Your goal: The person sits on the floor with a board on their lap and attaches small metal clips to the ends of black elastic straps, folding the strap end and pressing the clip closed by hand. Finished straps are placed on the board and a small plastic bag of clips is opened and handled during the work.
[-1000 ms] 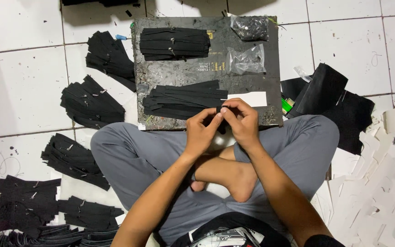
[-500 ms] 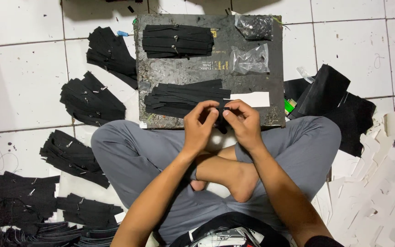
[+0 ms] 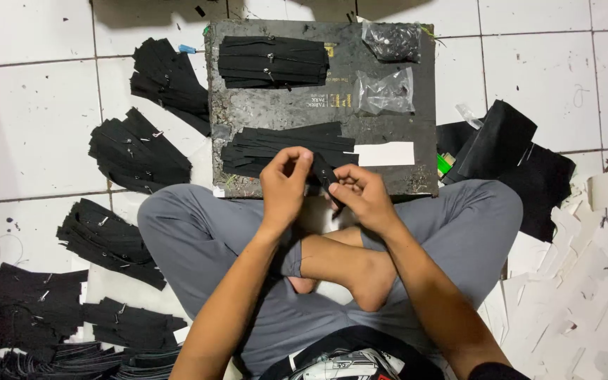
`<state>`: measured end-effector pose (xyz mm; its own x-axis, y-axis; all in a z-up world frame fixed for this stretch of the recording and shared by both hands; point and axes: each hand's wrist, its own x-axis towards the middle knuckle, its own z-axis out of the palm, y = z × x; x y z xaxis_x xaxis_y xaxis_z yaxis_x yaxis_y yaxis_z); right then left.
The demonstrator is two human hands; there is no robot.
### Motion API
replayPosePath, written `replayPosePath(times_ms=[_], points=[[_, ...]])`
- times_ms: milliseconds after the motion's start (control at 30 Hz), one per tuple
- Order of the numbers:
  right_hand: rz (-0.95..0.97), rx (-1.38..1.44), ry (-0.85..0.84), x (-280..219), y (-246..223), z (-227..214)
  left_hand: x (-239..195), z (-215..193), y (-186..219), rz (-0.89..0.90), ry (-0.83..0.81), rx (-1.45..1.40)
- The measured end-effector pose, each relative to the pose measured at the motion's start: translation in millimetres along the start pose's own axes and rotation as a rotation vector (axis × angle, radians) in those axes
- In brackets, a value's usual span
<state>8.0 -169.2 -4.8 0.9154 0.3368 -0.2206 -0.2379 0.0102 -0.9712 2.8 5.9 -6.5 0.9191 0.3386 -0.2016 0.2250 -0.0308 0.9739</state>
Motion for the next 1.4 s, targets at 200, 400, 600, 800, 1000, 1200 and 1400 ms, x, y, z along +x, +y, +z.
replayPosePath(times_ms=[200, 400, 600, 800, 1000, 1200, 1400], points=[[0.106, -0.017, 0.051, 0, 14, -9, 2, -1, 3, -0.144, -0.057, -0.155], [0.090, -0.063, 0.082, 1, 19, -14, 2, 1, -4, -0.053, -0.002, -0.039], [0.054, -0.128, 0.114, 6, 16, -13, -1, 4, -2, -0.008, 0.008, -0.048], [0.019, -0.005, 0.102, 3, 0, -4, -7, 5, 3, -0.045, -0.069, -0.051], [0.025, -0.043, 0.128, 5, 26, -9, 3, -2, -3, -0.040, 0.031, -0.029], [0.088, 0.069, 0.077, 0, 11, -8, 4, -4, 2, -0.153, 0.022, -0.223], [0.046, 0.053, 0.083, 3, 17, -10, -5, 10, -24, -0.146, -0.046, -0.168]])
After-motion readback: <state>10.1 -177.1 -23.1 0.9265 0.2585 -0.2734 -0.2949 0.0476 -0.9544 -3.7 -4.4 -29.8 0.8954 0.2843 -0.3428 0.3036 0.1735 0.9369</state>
